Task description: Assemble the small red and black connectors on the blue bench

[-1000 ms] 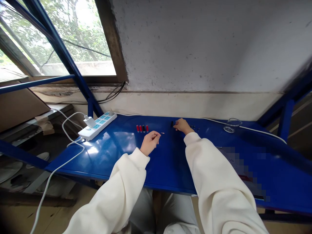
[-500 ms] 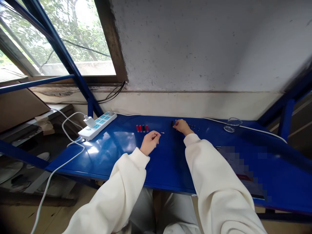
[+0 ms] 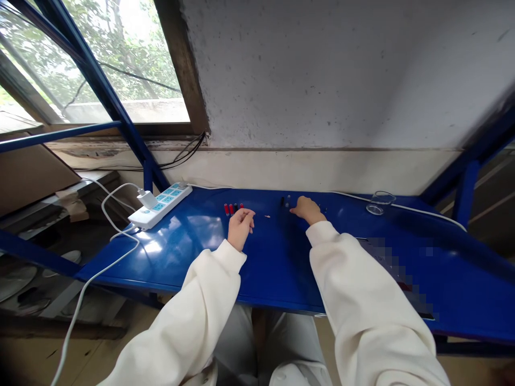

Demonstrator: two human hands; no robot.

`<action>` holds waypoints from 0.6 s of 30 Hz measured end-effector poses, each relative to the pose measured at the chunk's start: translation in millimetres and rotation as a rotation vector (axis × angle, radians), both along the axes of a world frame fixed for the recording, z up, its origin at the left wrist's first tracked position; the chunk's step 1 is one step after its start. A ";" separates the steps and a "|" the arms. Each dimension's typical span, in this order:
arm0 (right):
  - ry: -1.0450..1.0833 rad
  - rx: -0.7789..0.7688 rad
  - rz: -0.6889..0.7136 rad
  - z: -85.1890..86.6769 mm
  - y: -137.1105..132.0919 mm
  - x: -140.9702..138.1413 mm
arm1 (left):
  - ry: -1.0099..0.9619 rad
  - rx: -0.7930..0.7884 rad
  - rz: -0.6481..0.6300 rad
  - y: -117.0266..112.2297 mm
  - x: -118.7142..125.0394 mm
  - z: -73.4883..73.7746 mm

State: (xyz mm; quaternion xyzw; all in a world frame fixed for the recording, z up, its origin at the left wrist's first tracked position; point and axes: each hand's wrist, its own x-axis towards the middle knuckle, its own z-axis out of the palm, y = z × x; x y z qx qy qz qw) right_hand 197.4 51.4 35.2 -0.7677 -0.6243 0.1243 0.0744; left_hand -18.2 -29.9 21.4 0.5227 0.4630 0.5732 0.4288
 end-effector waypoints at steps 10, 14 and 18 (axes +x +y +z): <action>0.291 0.146 0.483 -8.2 -24.1 -107.7 | -0.612 -0.001 0.370 10.0 -17.3 9.0; 0.210 0.182 0.419 -21.6 -14.4 -133.1 | -0.671 -0.010 0.378 12.5 -19.6 6.6; 0.212 0.169 0.372 -22.5 -10.4 -141.4 | -0.663 -0.009 0.354 12.3 -17.2 5.9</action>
